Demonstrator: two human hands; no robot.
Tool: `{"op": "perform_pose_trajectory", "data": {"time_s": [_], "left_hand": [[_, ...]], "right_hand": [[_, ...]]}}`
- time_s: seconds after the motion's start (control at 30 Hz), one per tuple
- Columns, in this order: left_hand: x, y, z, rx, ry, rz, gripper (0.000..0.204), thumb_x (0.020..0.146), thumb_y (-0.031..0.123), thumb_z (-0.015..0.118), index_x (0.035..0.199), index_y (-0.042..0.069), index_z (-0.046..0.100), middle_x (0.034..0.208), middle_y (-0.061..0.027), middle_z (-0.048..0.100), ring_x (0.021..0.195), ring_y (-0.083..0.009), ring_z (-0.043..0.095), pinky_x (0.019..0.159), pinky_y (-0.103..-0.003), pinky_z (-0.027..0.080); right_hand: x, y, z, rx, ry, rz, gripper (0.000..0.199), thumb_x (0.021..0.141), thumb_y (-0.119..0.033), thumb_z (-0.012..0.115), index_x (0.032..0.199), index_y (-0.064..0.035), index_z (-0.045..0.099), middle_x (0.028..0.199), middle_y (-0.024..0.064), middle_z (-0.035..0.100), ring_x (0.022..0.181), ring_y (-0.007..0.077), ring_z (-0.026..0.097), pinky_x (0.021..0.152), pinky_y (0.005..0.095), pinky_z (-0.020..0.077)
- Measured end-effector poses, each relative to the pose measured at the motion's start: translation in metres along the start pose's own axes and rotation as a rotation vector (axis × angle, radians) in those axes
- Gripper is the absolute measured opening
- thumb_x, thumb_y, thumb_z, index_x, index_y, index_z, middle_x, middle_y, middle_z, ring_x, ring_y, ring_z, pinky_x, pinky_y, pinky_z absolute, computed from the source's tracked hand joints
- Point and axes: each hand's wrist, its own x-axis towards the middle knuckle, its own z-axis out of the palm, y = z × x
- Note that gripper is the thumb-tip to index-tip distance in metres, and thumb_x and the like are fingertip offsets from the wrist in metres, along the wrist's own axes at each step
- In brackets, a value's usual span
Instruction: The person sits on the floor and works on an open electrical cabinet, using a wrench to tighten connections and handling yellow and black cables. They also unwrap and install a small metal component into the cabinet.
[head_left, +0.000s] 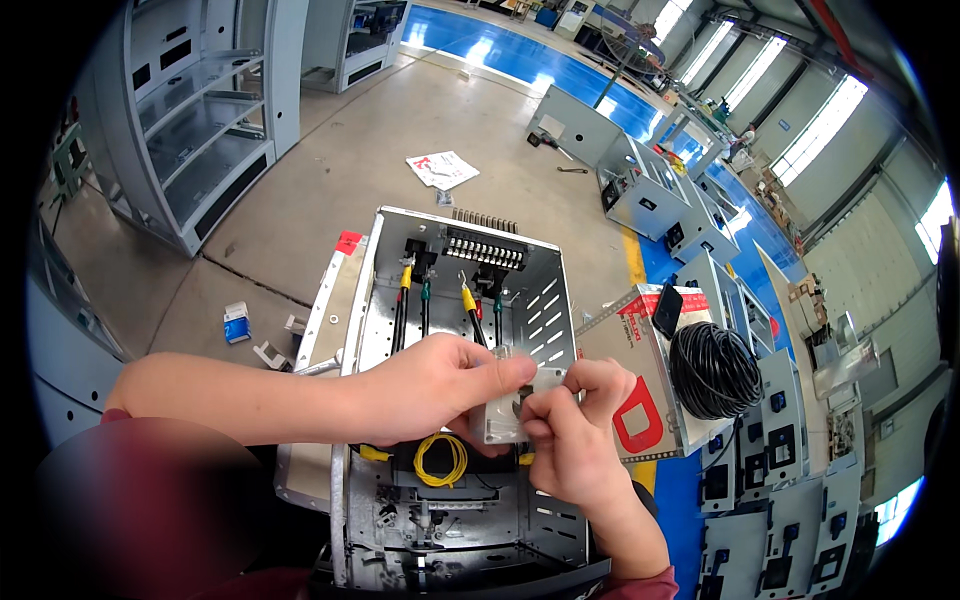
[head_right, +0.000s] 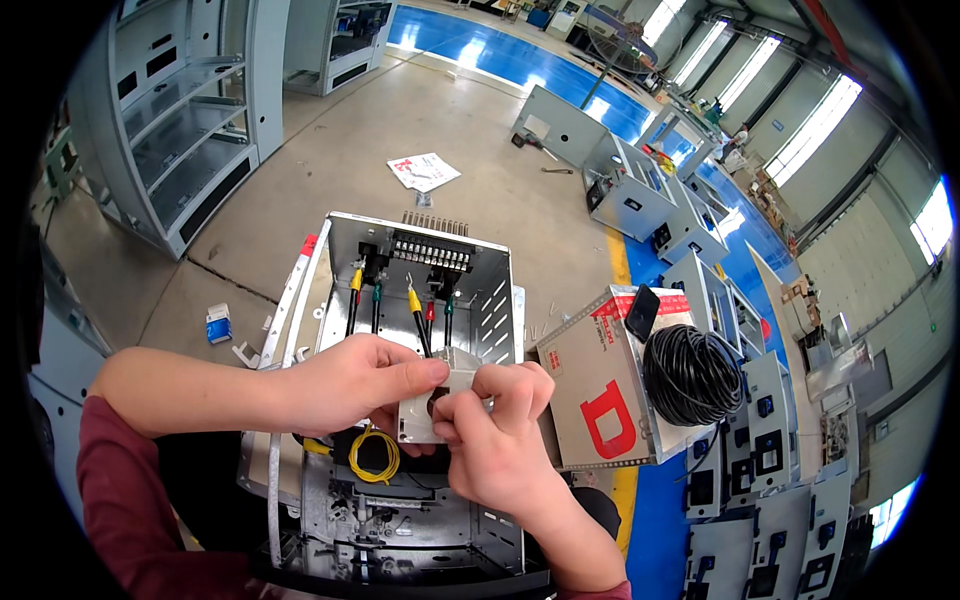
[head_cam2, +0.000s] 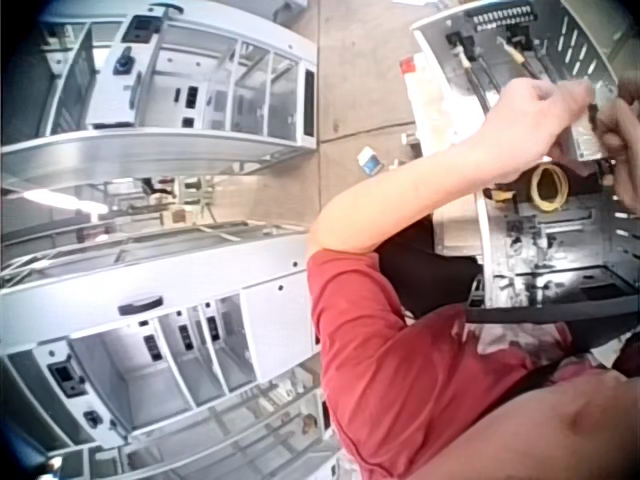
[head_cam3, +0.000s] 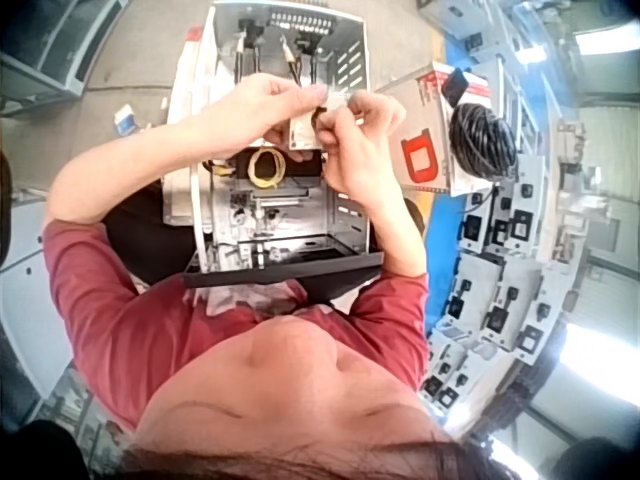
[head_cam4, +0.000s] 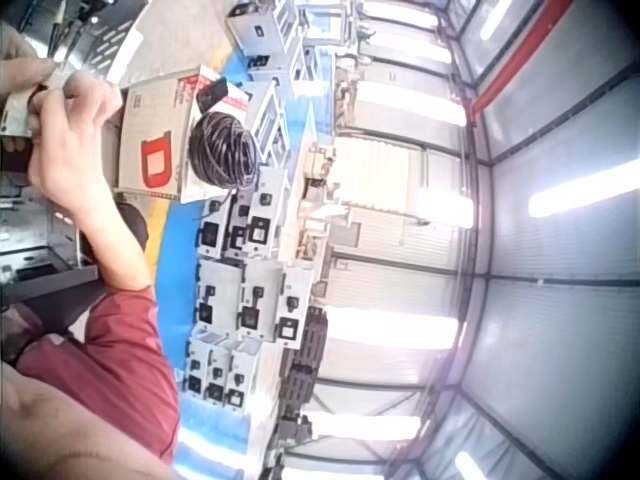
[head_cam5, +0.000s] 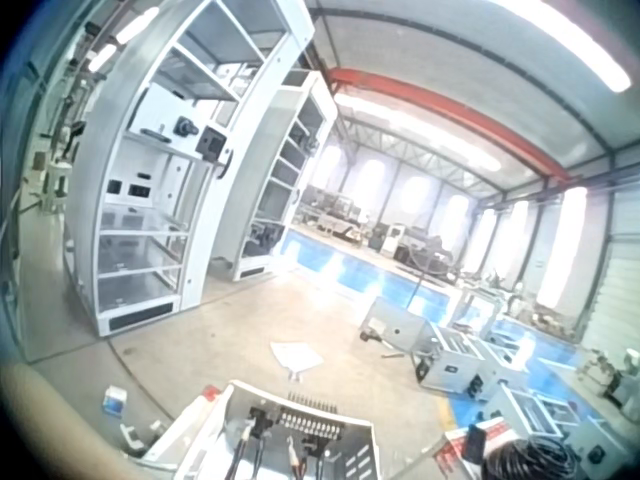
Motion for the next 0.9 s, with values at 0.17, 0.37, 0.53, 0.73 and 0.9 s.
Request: {"op": "perform_pose_trajectory", "data": {"time_s": [0.17,0.37,0.53,0.73,0.9], "left_hand": [[-0.004,-0.001,0.011,0.019,-0.046,0.017,0.050,0.108,0.043,0.061,0.107,-0.007,0.065,0.097,-0.0100,0.070,0.085,-0.0161,0.074,0.080,-0.032,0.066],[-0.004,0.001,0.006,-0.074,-0.206,-0.104,0.044,0.112,0.038,0.054,0.120,-0.004,0.062,0.110,-0.0114,0.071,0.100,-0.0171,0.073,0.089,-0.034,0.064],[-0.017,-0.006,0.021,-0.092,-0.127,-0.090,0.043,0.111,0.035,0.056,0.124,-0.006,0.059,0.111,-0.0114,0.071,0.100,-0.0174,0.073,0.090,-0.034,0.064],[-0.014,-0.005,0.013,-0.192,-0.025,-0.044,0.036,0.106,0.020,0.065,0.130,-0.004,0.053,0.120,-0.0151,0.069,0.105,-0.0245,0.074,0.093,-0.037,0.062],[-0.011,-0.008,0.008,-0.250,0.019,-0.019,0.041,0.102,0.019,0.070,0.128,-0.006,0.050,0.116,-0.0149,0.068,0.102,-0.0221,0.074,0.092,-0.036,0.063]], "right_hand": [[0.005,0.007,-0.001,-0.029,0.057,-0.143,0.021,0.084,-0.031,0.076,0.084,-0.0120,0.066,0.104,0.0042,0.053,0.098,0.0283,0.045,0.089,0.0445,0.0353],[-0.008,0.002,-0.007,-0.206,0.224,-0.317,0.022,0.084,-0.039,0.076,0.080,-0.0203,0.065,0.098,-0.0022,0.055,0.094,0.0241,0.045,0.084,0.0433,0.0361],[-0.015,0.004,-0.013,-0.107,0.334,-0.332,0.032,0.085,-0.030,0.075,0.070,-0.0163,0.051,0.089,0.0002,0.053,0.086,0.0237,0.046,0.074,0.0400,0.0403],[-0.009,0.023,-0.004,0.232,0.369,-0.123,0.032,0.095,-0.018,0.065,0.071,-0.0084,0.047,0.077,0.0065,0.055,0.073,0.0250,0.049,0.065,0.0374,0.0409],[-0.004,0.019,0.004,0.406,0.262,-0.045,0.025,0.085,-0.005,0.076,0.095,-0.0067,0.054,0.082,0.0078,0.060,0.071,0.0242,0.050,0.063,0.0358,0.0415]]}}
